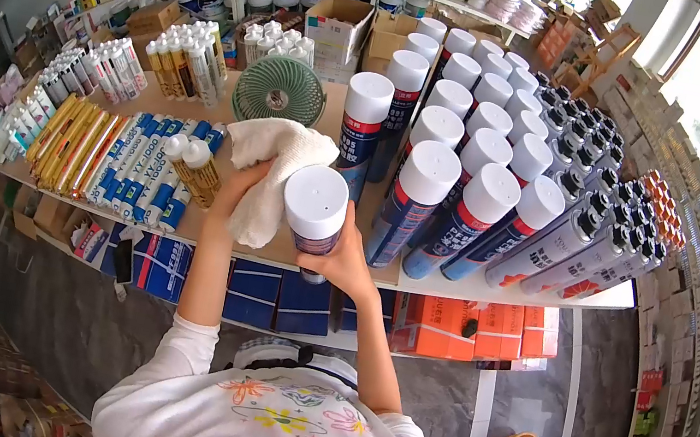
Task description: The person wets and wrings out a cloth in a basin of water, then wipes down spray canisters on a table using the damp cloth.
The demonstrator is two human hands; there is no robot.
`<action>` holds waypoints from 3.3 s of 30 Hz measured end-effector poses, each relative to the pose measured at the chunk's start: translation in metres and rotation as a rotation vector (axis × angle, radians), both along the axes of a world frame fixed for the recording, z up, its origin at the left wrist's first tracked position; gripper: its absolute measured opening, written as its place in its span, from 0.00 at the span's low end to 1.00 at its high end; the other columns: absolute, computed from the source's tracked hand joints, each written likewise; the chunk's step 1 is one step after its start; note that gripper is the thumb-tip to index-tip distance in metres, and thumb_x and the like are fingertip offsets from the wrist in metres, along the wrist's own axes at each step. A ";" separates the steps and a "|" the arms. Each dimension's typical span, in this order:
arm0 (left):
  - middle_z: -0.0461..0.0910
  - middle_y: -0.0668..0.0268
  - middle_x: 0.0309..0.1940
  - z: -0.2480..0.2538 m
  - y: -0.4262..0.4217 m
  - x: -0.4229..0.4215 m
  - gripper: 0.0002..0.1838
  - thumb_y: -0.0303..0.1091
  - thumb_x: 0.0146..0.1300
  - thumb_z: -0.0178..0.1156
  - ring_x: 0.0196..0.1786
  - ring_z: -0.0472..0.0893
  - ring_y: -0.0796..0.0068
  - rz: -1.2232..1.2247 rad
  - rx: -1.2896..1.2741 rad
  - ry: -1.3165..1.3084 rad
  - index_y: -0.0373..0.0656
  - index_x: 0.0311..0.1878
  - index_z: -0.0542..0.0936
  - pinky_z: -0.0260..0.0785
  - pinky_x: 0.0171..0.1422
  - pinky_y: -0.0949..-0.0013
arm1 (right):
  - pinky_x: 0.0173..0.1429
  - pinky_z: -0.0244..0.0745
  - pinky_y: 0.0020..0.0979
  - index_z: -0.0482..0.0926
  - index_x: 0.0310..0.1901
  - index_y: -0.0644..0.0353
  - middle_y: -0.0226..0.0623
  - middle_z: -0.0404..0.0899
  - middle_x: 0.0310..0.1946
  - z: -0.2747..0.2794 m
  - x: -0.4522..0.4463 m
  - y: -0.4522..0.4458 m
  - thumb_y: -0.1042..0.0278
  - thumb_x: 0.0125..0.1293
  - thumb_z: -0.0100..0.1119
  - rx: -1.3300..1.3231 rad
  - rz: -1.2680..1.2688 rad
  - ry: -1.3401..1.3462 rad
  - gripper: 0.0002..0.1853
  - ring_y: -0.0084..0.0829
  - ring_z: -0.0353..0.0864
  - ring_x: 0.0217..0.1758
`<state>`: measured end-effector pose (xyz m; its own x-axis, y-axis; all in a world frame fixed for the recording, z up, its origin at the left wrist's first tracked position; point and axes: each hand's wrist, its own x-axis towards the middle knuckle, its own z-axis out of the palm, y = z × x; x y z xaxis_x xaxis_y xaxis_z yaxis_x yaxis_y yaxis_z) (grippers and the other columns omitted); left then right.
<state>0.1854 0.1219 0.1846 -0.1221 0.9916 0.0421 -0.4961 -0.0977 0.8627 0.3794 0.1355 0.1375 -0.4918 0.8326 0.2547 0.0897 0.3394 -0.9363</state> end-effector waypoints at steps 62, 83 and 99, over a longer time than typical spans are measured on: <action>0.78 0.64 0.49 -0.052 -0.037 0.023 0.18 0.26 0.58 0.66 0.51 0.76 0.76 0.653 0.378 0.577 0.37 0.53 0.78 0.68 0.56 0.72 | 0.69 0.62 0.35 0.65 0.66 0.63 0.42 0.73 0.55 -0.038 -0.017 0.022 0.74 0.50 0.75 -0.120 0.021 0.447 0.41 0.32 0.68 0.65; 0.78 0.54 0.53 -0.083 -0.029 0.011 0.15 0.26 0.58 0.63 0.54 0.79 0.63 0.621 0.491 0.634 0.35 0.49 0.80 0.68 0.61 0.64 | 0.57 0.71 0.38 0.59 0.65 0.65 0.45 0.65 0.47 0.003 -0.001 0.008 0.75 0.45 0.73 0.345 -0.122 -0.096 0.45 0.42 0.73 0.51; 0.79 0.58 0.51 -0.075 -0.026 0.010 0.18 0.26 0.59 0.63 0.53 0.78 0.71 0.588 0.332 0.468 0.35 0.54 0.78 0.68 0.61 0.67 | 0.66 0.67 0.37 0.61 0.63 0.60 0.44 0.69 0.57 -0.035 -0.007 0.015 0.74 0.50 0.75 0.063 -0.002 0.284 0.40 0.37 0.73 0.60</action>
<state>0.1958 0.0958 0.1093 -0.5149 0.6982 0.4974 0.1196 -0.5161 0.8481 0.3729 0.1502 0.1021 -0.3916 0.8116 0.4335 -0.1719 0.3982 -0.9010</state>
